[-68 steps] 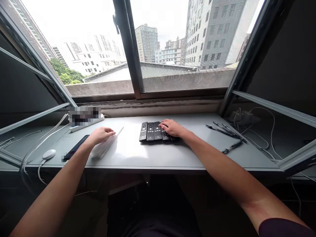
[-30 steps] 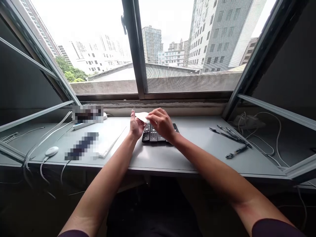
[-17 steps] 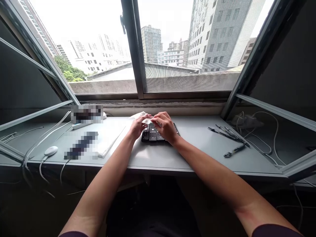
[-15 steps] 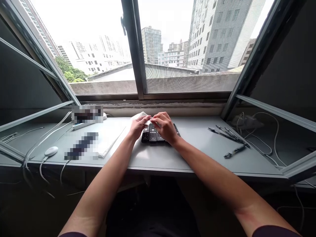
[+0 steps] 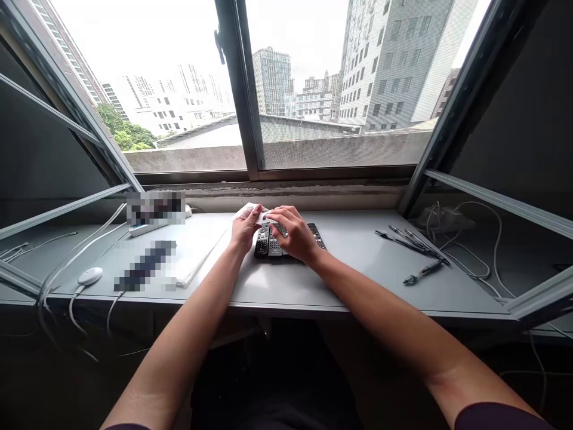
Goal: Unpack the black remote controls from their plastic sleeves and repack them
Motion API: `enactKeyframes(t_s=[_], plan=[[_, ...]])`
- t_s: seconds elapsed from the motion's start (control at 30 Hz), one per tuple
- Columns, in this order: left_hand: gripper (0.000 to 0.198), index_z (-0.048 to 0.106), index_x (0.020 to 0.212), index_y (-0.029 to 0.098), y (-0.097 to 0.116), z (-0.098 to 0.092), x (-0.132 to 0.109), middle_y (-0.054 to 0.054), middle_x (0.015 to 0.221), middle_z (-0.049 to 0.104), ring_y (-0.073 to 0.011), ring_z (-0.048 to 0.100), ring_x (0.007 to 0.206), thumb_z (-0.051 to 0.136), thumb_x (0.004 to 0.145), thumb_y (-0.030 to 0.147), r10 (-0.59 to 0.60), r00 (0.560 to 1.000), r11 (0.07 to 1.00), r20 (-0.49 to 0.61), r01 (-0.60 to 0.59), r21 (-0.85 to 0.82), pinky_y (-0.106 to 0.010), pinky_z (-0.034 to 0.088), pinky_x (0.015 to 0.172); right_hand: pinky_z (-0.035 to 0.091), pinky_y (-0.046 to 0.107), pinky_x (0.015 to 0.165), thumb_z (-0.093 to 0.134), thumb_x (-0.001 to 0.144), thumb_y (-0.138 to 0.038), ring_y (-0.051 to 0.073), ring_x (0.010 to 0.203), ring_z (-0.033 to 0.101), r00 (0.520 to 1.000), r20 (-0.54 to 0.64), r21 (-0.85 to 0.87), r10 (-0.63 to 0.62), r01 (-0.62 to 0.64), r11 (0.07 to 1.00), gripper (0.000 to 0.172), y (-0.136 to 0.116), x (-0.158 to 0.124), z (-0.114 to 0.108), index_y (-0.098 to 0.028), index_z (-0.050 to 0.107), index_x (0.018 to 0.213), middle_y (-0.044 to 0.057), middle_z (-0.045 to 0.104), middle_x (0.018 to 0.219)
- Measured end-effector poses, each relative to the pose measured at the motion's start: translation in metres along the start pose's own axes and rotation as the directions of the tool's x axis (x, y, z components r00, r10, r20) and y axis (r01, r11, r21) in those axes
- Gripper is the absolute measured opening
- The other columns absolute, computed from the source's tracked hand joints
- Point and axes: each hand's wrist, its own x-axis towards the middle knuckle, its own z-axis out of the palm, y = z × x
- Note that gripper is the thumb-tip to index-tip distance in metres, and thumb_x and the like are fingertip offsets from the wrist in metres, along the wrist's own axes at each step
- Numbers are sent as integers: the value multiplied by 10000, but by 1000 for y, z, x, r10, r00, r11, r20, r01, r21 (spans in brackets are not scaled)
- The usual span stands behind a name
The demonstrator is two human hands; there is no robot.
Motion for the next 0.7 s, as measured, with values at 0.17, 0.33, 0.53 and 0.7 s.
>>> enactKeyframes(t_s=[0.17, 0.33, 0.53, 0.7], plan=[[506, 832, 931, 184, 2, 2, -2, -75, 986, 800, -141, 678, 777, 958, 725, 629, -21, 1000, 999, -10, 20, -37, -221, 472, 603, 554, 607, 1144, 631, 1048, -187, 337, 1310, 619, 999, 33, -21, 22, -22, 1000, 364, 2, -1, 3, -281, 731, 1385, 94, 752, 1332], [526, 818, 993, 176, 8, 5, -3, -72, 1016, 807, -144, 699, 811, 1037, 640, 500, -66, 998, 989, 2, 65, -136, -243, 525, 653, 558, 590, 1133, 632, 1051, -199, 338, 1289, 615, 1000, 20, -47, 23, -22, 999, 340, 3, -2, 2, -249, 724, 1375, 124, 738, 1310], [497, 780, 898, 165, 10, 6, -1, -35, 863, 757, -139, 680, 754, 1053, 606, 461, -43, 994, 984, -98, 25, -175, -281, 533, 662, 562, 609, 1111, 627, 1038, -181, 345, 1264, 621, 998, 12, -32, 55, -54, 998, 361, 0, -2, 1, -266, 723, 1375, 124, 729, 1287], [486, 776, 864, 173, 6, 5, -1, -40, 875, 752, -133, 676, 757, 1052, 613, 484, -32, 996, 992, -82, 21, -126, -244, 479, 609, 565, 582, 1108, 623, 1049, -183, 336, 1256, 617, 999, 8, -23, 39, -39, 999, 429, -3, -1, 0, -285, 676, 1462, 125, 702, 1306]])
